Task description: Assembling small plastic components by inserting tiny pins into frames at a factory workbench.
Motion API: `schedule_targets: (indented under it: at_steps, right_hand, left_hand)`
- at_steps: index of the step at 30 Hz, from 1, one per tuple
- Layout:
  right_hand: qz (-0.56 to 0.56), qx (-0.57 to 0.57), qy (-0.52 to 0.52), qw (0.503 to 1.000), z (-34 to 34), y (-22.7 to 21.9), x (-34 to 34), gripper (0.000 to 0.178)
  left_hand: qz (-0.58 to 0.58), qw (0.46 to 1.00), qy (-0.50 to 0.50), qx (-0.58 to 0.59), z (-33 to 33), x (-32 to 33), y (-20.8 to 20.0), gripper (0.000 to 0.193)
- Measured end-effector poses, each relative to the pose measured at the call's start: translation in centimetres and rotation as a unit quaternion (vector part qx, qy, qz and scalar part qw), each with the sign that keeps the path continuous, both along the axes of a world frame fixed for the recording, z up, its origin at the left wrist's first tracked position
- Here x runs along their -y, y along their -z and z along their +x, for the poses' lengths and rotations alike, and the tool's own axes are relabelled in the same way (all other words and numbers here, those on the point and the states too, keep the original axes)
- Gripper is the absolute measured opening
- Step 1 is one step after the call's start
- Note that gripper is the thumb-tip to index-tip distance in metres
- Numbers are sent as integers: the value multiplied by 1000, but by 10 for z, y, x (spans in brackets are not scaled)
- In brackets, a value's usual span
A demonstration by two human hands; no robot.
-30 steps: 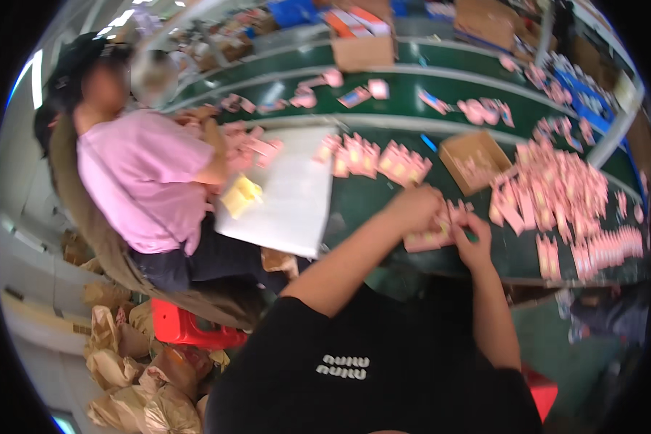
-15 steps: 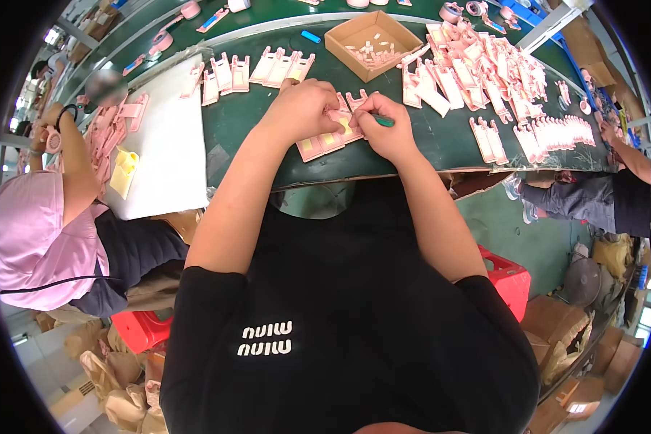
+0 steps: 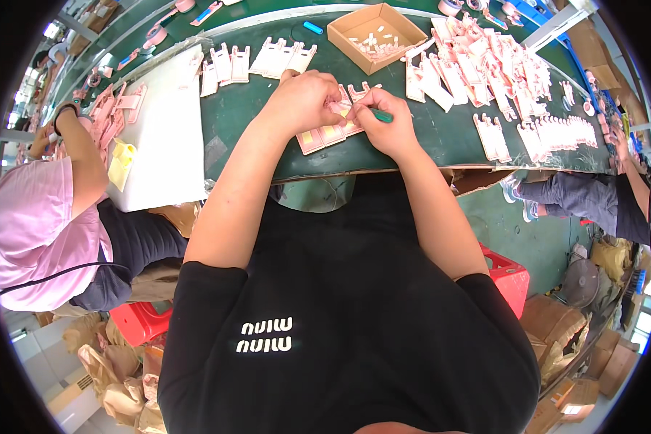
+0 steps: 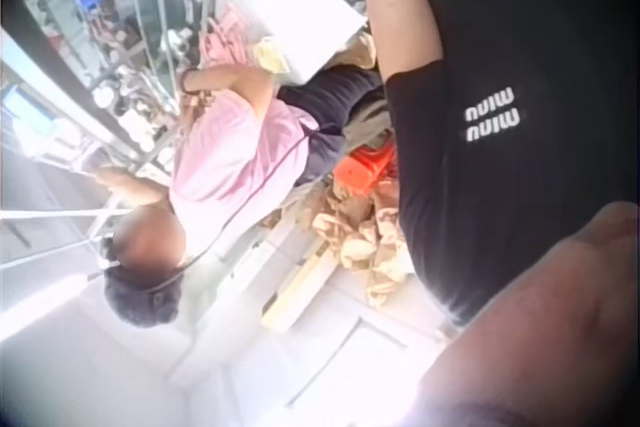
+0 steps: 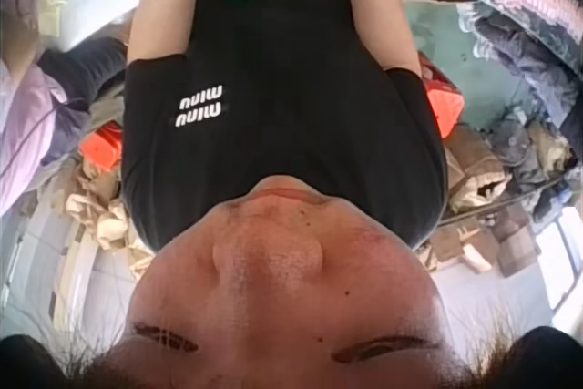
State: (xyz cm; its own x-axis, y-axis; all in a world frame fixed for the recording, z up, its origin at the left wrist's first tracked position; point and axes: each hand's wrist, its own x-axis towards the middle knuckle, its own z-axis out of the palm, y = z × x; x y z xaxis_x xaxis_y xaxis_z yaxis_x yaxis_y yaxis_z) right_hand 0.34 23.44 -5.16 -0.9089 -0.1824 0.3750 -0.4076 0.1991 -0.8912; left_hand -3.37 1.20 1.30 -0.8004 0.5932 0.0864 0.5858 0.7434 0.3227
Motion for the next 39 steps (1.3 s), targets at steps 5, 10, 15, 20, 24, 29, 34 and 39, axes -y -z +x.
schedule_targets:
  at_steps: [5, 10, 15, 20, 24, 29, 34, 39]
  right_hand:
    - [-1, -12, -3, 1000, 0, 0, 0, 8]
    - [9, -1, -23, 1000, -1, 0, -3, 7]
    - [38, 15, -41, 998, -1, -2, -3, 5]
    - [40, -8, -13, 999, 2, -1, -1, 5]
    - [-2, -79, 34, 996, 9, -6, 5, 6]
    - [24, -129, 24, 991, 22, -16, 10, 7]
    - [-22, -55, 65, 996, 32, -19, 36, 10]
    - [3, -64, 100, 993, 29, -10, 40, 17]
  left_hand:
    - [6, 1000, -1, -7, 1, 0, 1, 41]
    - [7, 1000, 2, -11, 1, 0, 3, 41]
    - [11, 1000, 13, -11, 6, 3, 1, 39]
    - [123, 984, 17, -128, 20, 15, 10, 41]
    - [84, 991, -77, -75, 38, 22, 6, 39]
    - [52, 990, -67, -109, 42, 28, 13, 36]
    - [47, 989, -62, -125, 44, 28, 15, 35]
    - [41, 990, -62, -118, 45, 28, 15, 30]
